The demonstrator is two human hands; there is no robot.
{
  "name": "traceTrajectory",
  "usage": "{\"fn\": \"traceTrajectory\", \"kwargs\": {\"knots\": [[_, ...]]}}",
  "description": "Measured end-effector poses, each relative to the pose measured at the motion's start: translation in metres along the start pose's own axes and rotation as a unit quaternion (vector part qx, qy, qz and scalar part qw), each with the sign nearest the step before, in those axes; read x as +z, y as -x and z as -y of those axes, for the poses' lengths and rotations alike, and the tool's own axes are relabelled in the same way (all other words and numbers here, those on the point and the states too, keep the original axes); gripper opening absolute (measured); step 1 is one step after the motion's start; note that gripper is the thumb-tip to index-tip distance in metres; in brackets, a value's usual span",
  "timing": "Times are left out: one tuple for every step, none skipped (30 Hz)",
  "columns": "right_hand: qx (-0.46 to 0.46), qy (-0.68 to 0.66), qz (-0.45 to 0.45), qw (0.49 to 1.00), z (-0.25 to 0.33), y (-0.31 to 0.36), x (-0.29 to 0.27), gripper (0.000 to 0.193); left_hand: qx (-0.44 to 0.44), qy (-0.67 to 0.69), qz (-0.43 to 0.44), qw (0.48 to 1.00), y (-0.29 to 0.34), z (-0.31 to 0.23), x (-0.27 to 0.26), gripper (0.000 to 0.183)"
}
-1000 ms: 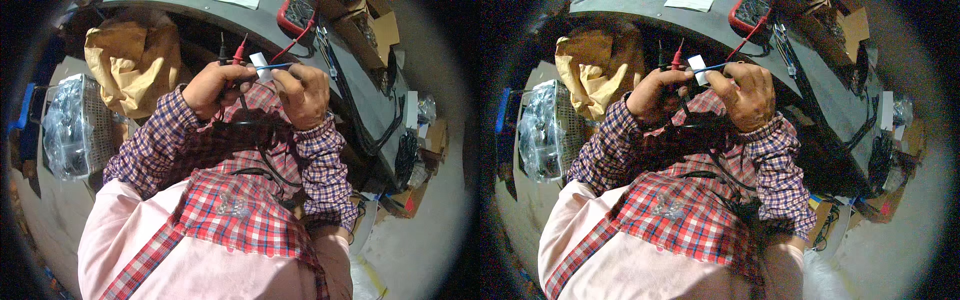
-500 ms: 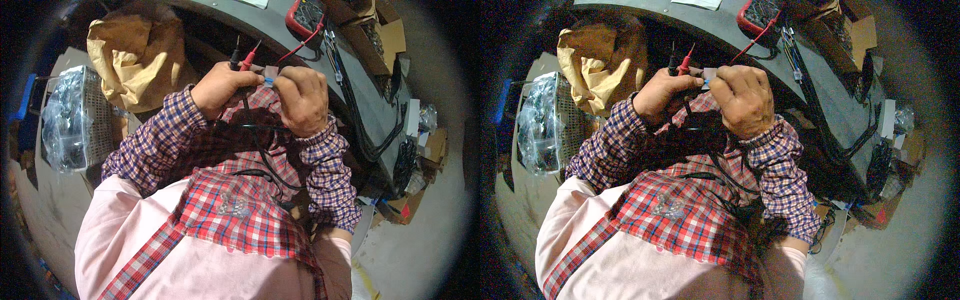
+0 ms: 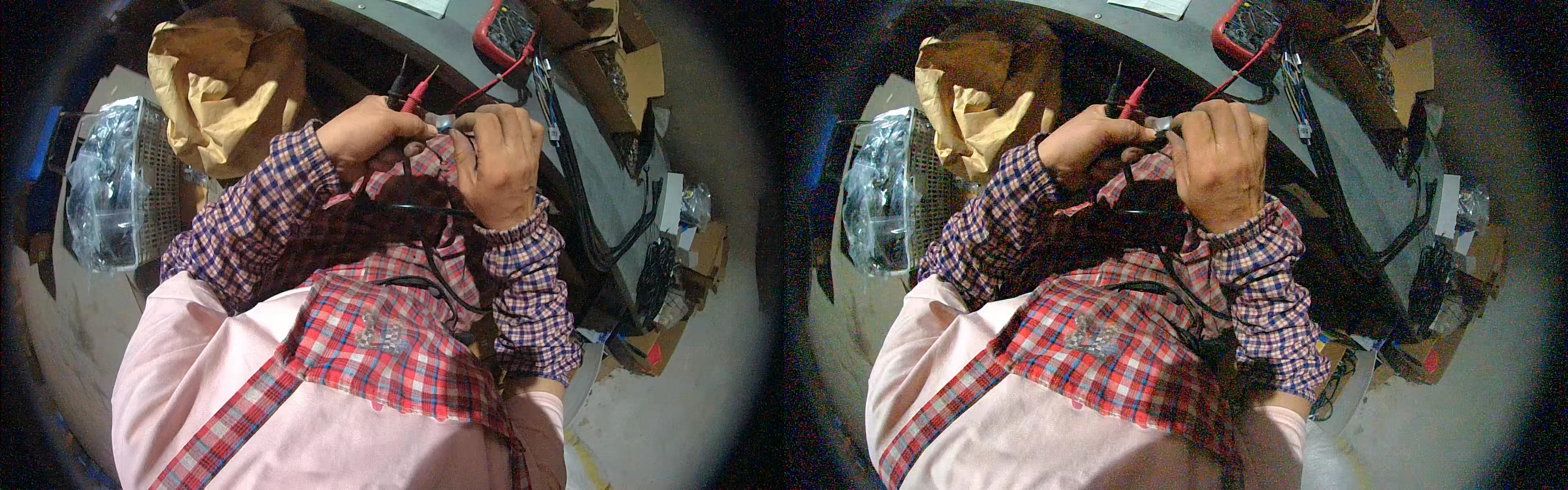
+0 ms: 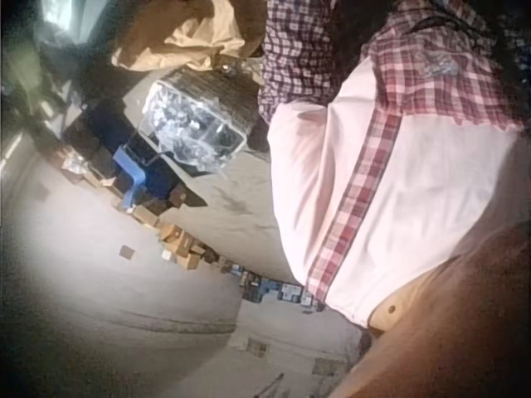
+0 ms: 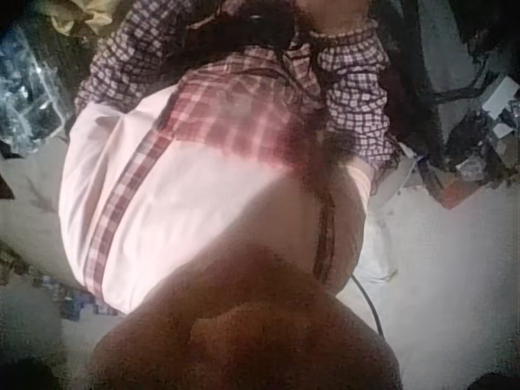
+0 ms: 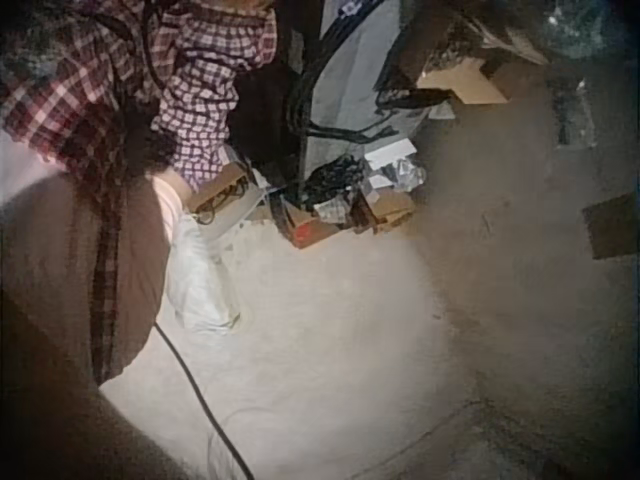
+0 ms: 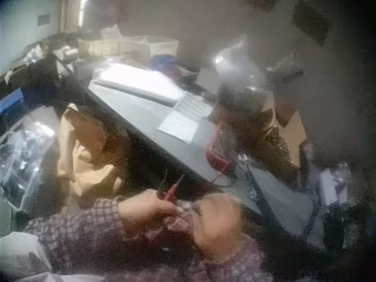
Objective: The person repeatedly tests small electronic components using a multimeter. They pick up components from a pile, connect the multimeter probes, and then place the components back down. This cycle is repeated for multiple items.
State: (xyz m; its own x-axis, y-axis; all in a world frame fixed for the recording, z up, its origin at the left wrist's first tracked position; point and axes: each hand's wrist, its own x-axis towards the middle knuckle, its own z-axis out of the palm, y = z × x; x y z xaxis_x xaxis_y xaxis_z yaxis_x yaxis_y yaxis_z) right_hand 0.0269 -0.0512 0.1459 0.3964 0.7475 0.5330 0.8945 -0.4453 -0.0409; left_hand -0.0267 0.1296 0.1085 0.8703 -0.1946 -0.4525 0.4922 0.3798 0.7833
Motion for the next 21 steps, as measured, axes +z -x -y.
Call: {"fn": "traceTrajectory", "kwargs": {"knots": [[0.0,0.0,-0.001,1.0,-0.001,0.0,0.001,0.016,0.003,0.005,0.006,1.0,-0.003,0.002,-0.002,0.011],[-0.001,0.0,-0.003,1.0,-0.001,0.0,0.002,0.016,0.001,0.009,0.013,1.0,-0.006,0.003,-0.003,0.01],[-0.003,0.005,-0.002,1.0,-0.002,0.001,0.004,0.017,0.0,0.013,0.021,1.0,-0.008,0.004,-0.004,0.01],[-0.007,0.01,0.0,1.0,-0.004,0.001,0.005,0.017,-0.002,0.018,0.028,0.999,-0.009,0.005,-0.005,0.01],[-0.011,0.014,0.001,1.0,-0.005,0.001,0.006,0.017,-0.001,0.014,0.027,1.0,-0.01,0.005,-0.005,0.009],[-0.01,0.016,-0.001,1.0,-0.005,0.001,0.006,0.017,-0.001,0.011,0.027,1.0,-0.01,0.004,-0.004,0.008],[-0.01,0.017,-0.002,1.0,-0.004,0.0,0.007,0.017,-0.001,0.007,0.025,1.0,-0.01,0.003,-0.004,0.008],[-0.01,0.019,-0.004,1.0,-0.004,-0.001,0.007,0.017,0.002,0.013,0.022,1.0,-0.011,0.004,-0.005,0.007],[-0.01,0.019,-0.005,1.0,-0.004,-0.003,0.008,0.017,0.005,0.018,0.019,1.0,-0.013,0.005,-0.006,0.007],[-0.008,0.021,-0.007,1.0,-0.006,-0.003,0.008,0.017,0.006,0.021,0.017,1.0,-0.013,0.005,-0.006,0.006],[-0.006,0.023,-0.009,1.0,-0.007,-0.003,0.008,0.018,0.011,0.004,0.013,1.0,-0.012,0.003,-0.005,0.006],[-0.005,0.022,-0.01,1.0,-0.008,-0.003,0.009,0.018,0.015,-0.014,0.009,1.0,-0.009,-0.001,-0.004,0.006],[-0.003,0.023,-0.011,1.0,-0.008,-0.004,0.009,0.018,0.019,-0.031,0.005,0.999,-0.008,-0.004,-0.004,0.007],[-0.002,0.023,-0.012,1.0,-0.008,-0.004,0.009,0.018,0.034,-0.039,0.001,0.999,-0.011,0.0,-0.006,0.008],[0.005,0.02,-0.006,1.0,-0.008,-0.004,0.009,0.018,0.048,-0.046,-0.003,0.998,-0.018,0.007,-0.01,0.009],[0.012,0.018,0.0,1.0,-0.007,-0.005,0.008,0.019,0.063,-0.054,-0.006,0.997,-0.021,0.01,-0.011,0.011],[0.018,0.016,0.007,1.0,-0.006,-0.006,0.007,0.02,0.096,-0.068,-0.006,0.993,-0.022,0.012,-0.011,0.012],[0.044,-0.007,0.001,0.999,-0.004,-0.006,0.009,0.022,0.13,-0.082,-0.006,0.988,-0.022,0.014,-0.009,0.014],[0.068,-0.033,-0.005,0.997,-0.002,-0.006,0.01,0.025,0.163,-0.096,-0.008,0.982,-0.021,0.015,-0.007,0.017],[0.093,-0.059,-0.011,0.994,-0.001,-0.007,0.011,0.028,0.164,-0.097,-0.019,0.982,-0.021,0.017,-0.008,0.019],[0.121,-0.091,-0.004,0.988,0.001,-0.007,0.006,0.034,0.166,-0.097,-0.03,0.981,-0.023,0.021,-0.009,0.021]]}}
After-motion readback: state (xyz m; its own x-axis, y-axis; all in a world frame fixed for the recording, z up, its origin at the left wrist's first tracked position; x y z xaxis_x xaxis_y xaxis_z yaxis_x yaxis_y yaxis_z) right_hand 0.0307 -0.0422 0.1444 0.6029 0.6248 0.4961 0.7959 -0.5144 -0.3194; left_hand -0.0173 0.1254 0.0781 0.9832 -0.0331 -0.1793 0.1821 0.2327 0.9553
